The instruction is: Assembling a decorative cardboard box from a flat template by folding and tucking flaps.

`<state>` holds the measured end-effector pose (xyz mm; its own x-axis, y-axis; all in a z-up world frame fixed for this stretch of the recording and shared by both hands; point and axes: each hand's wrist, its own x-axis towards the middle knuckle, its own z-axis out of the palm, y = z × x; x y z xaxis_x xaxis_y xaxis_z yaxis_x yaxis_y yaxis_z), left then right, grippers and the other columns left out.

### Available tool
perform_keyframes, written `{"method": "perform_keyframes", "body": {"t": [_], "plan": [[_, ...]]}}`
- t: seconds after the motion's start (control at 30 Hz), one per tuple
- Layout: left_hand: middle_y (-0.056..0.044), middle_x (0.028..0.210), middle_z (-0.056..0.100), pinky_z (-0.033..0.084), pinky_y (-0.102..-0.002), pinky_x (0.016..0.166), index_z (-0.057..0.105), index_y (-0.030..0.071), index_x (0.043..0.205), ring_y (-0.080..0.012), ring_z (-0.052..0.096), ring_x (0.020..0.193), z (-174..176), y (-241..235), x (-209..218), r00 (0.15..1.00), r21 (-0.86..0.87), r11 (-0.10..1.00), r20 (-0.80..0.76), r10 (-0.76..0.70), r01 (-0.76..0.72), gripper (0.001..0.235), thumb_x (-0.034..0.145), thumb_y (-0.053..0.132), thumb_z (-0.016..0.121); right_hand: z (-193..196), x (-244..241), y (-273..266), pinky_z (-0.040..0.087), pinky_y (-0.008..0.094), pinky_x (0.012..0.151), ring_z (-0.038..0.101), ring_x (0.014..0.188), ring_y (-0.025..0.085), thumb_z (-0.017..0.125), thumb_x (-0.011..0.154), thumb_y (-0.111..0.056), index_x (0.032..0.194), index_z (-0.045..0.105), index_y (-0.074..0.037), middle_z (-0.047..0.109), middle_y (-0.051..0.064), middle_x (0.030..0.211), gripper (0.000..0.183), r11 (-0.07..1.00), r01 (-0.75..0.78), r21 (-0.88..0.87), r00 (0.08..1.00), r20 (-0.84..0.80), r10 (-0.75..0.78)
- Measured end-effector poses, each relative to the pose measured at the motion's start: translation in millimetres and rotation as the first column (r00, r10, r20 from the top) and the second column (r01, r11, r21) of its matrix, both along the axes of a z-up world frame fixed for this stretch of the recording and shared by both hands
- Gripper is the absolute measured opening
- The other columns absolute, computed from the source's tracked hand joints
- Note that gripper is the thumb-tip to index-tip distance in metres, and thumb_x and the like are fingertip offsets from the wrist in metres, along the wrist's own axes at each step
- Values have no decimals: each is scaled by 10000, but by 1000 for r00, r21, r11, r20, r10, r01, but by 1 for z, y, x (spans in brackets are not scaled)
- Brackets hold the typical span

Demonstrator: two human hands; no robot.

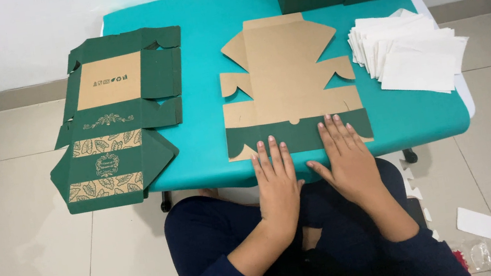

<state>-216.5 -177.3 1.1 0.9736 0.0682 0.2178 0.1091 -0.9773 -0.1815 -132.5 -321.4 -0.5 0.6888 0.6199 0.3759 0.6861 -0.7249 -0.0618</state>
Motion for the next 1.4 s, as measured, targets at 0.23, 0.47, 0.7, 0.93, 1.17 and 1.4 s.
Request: {"method": "perform_keyframes", "body": {"t": [0.23,0.47,0.7,0.93,1.17,1.4], "plan": [[-294,1401,383,239,-608,1085,400,-5,1367,-493,342,1313,-6,6,-8,999,-28,998,16,-47,48,812,774,488,652,-1,-7,1,176,397,1182,301,1409,260,470,900,-562,1421,386,-47,363,134,1500,737,999,38,3,999,-12,-38],[-191,1233,489,285,-578,1057,557,143,1204,-428,399,1253,12,48,-13,960,-195,945,156,-233,261,473,778,269,719,9,-18,-13,333,361,1107,403,1345,226,484,923,-205,1419,410,-167,432,57,1457,502,989,-5,-150,998,61,15],[-65,1304,505,345,-541,1048,496,362,1278,-351,456,1278,19,85,-4,941,-343,878,71,-331,335,347,941,276,499,43,1,-15,423,326,1041,530,1237,181,477,911,-167,1292,530,-247,591,14,1279,393,963,-100,-249,995,-31,95],[29,881,675,535,-316,711,567,280,1103,-154,703,774,87,102,29,901,-132,904,223,-373,407,172,934,269,534,137,53,-1,513,431,932,675,1041,287,501,924,-199,1114,673,-145,723,117,1026,261,983,-121,-139,855,-518,32],[-9,885,639,473,-379,754,563,195,1059,-208,674,825,93,143,141,932,-117,932,163,-322,343,302,833,362,672,158,155,41,465,538,938,627,1064,417,509,935,-211,1185,651,-109,696,185,1096,305,988,-92,-122,785,-620,-4],[-30,1091,674,354,-425,983,609,207,1167,-241,622,1079,48,171,205,960,-468,871,-144,-240,147,407,805,375,693,79,231,58,402,516,1006,585,1127,395,548,928,-317,1195,651,-134,692,163,1111,340,985,-121,-125,750,-661,8]]}}
